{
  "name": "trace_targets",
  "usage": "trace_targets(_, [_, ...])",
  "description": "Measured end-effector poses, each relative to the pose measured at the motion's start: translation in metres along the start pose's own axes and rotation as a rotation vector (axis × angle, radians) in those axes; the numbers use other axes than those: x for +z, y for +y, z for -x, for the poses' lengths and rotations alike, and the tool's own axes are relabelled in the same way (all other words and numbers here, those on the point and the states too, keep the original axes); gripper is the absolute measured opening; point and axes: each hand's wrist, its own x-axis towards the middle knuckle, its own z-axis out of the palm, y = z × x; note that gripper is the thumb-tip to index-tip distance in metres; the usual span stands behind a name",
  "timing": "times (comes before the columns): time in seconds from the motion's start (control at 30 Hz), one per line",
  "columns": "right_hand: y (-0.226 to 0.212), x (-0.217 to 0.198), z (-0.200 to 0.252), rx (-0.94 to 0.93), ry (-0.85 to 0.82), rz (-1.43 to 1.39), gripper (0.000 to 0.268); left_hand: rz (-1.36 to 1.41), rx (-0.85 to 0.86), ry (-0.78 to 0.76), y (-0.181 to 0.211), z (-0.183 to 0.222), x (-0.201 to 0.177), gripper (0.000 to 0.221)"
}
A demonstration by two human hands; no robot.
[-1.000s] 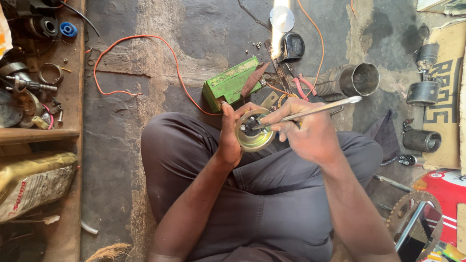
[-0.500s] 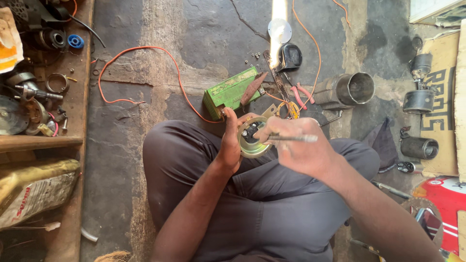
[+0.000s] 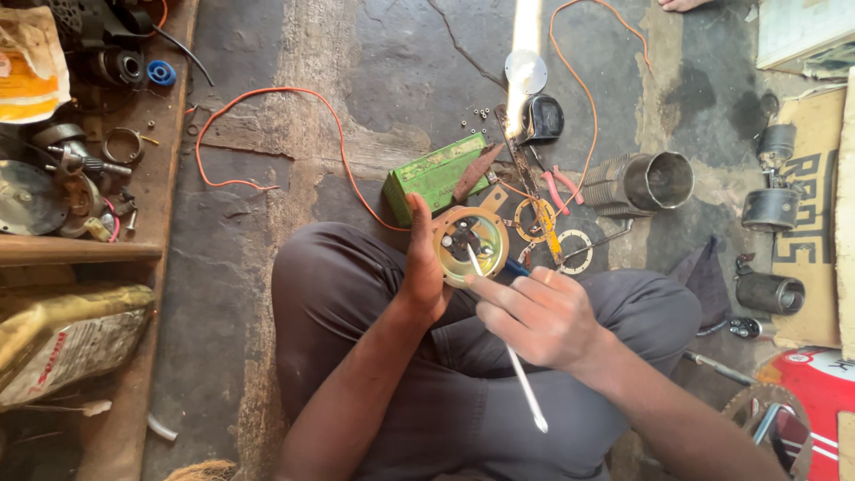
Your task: The person sits on the floor and uses a screwdriver to adjust and tighten screws on a circular mechanical component. They also use a wrench to tighten a nut and handle small metal pieces, placing them into the component.
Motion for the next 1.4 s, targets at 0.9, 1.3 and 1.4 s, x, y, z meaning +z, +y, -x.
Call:
trace_targets(0.9, [-0.036,0.046,0.124,0.859,0.959,-1.109,0.018,0.64,-0.175,-0.446,0.027,0.028,0.022,0.108])
trace_targets(1.3, [-0.036,0.043,0.121,0.86,1.018,-0.979,0.015,0.627,-0.174,-0.455,0.028,0.024,0.021,0.11])
trace_targets(1.4, [-0.039,0.042,0.116,0.879,1.123,-1.144,0.018,0.565,-0.145,-0.463,0.026,0.023,0.019,0.108])
